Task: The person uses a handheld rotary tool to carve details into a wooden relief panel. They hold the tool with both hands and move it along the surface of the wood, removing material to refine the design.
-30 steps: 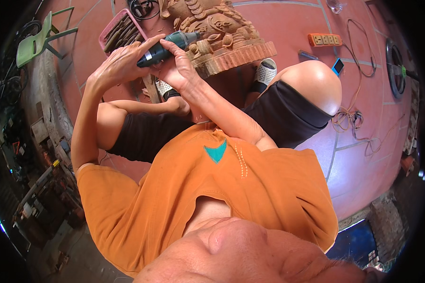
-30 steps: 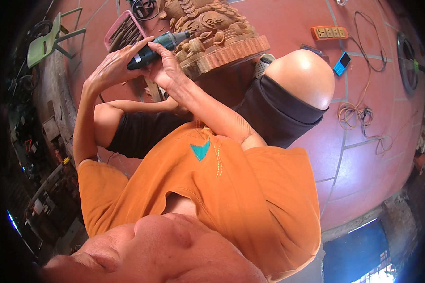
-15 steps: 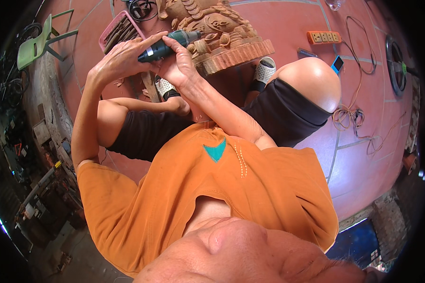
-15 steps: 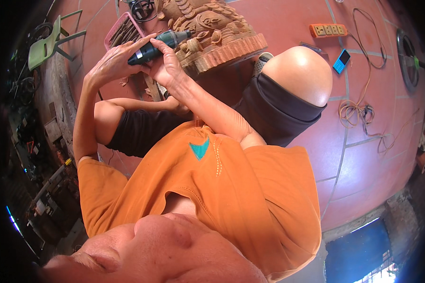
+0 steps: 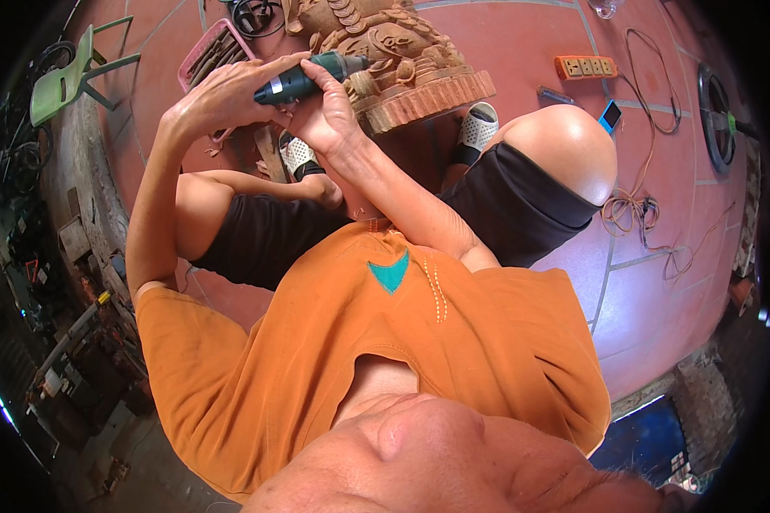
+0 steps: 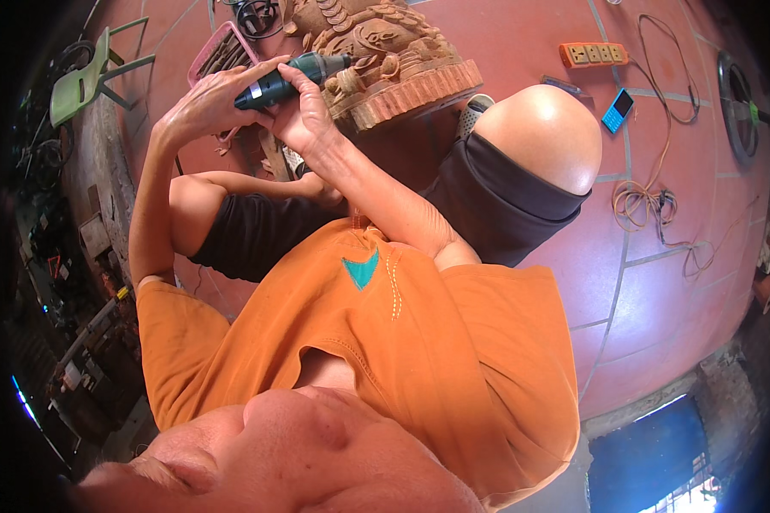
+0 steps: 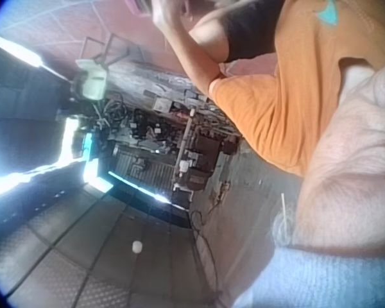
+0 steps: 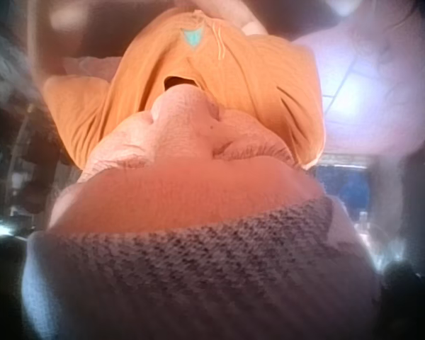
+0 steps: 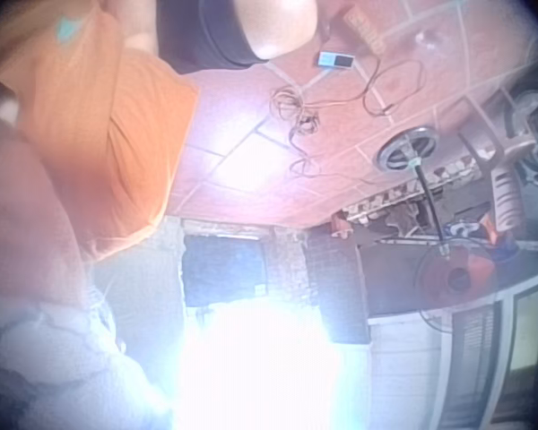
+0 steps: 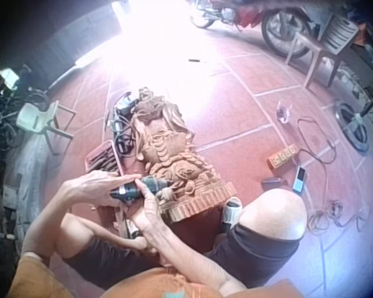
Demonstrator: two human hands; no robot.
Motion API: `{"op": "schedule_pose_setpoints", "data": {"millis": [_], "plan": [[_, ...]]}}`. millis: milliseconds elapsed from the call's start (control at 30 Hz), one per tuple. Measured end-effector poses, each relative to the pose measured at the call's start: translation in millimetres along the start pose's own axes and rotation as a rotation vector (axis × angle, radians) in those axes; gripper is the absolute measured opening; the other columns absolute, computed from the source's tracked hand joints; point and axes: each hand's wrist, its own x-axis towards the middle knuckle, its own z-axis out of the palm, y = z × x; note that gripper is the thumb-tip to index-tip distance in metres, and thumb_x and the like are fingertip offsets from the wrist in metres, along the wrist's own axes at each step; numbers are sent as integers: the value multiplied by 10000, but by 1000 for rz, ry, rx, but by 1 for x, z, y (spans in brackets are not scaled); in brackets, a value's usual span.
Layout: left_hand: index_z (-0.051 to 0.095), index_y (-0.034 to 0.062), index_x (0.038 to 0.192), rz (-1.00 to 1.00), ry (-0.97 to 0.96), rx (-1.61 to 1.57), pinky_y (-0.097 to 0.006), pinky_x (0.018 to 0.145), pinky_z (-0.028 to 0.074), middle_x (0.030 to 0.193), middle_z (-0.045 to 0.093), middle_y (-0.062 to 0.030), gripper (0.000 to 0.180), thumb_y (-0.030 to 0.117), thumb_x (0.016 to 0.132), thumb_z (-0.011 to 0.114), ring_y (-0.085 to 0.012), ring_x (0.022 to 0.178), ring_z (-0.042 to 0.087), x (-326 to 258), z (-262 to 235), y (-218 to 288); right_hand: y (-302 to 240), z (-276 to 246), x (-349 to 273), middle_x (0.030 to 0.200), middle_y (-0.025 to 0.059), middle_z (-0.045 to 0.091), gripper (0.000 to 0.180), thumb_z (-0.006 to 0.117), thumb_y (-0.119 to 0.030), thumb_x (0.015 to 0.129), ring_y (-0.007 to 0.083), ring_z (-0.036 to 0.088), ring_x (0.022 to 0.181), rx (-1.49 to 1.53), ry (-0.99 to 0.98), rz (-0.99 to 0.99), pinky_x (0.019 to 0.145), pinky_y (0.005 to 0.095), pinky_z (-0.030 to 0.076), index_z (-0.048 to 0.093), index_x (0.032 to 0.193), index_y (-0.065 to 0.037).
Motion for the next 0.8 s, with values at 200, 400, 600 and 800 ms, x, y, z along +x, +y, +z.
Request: {"op": "schedule_pose_setpoints", "data": {"millis": [200,400,600,800], "plan": [[396,191,1491,-28,-34,13,-418,878,466,1019,663,-188,914,315,687,813,-344,963,622,2,-1,0,-1,6,-2,1037,49,647,302,652,-308,901,222,646,993,-16,43,-4,749,454,597,572,1146,-151],[406,178,1482,-19,-14,12,-420,872,471,1028,664,-191,901,322,691,813,-344,966,626,0,-2,4,0,4,-1,1038,47,647,300,650,-309,903,219,643,997,-26,44,0,762,455,593,571,1148,-156],[412,180,1474,-38,-14,2,-420,853,483,992,665,-187,882,318,700,812,-356,961,631,-2,0,3,1,-2,0,1154,85,626,372,638,-276,915,264,611,1081,-21,16,-2,920,487,523,523,1238,-131],[389,214,1491,-34,-8,19,-428,860,480,984,658,-181,889,304,709,803,-358,960,632,-5,7,-6,3,-4,1,1172,90,617,355,634,-271,923,273,612,1092,2,7,20,885,490,548,523,1232,-137]]}}
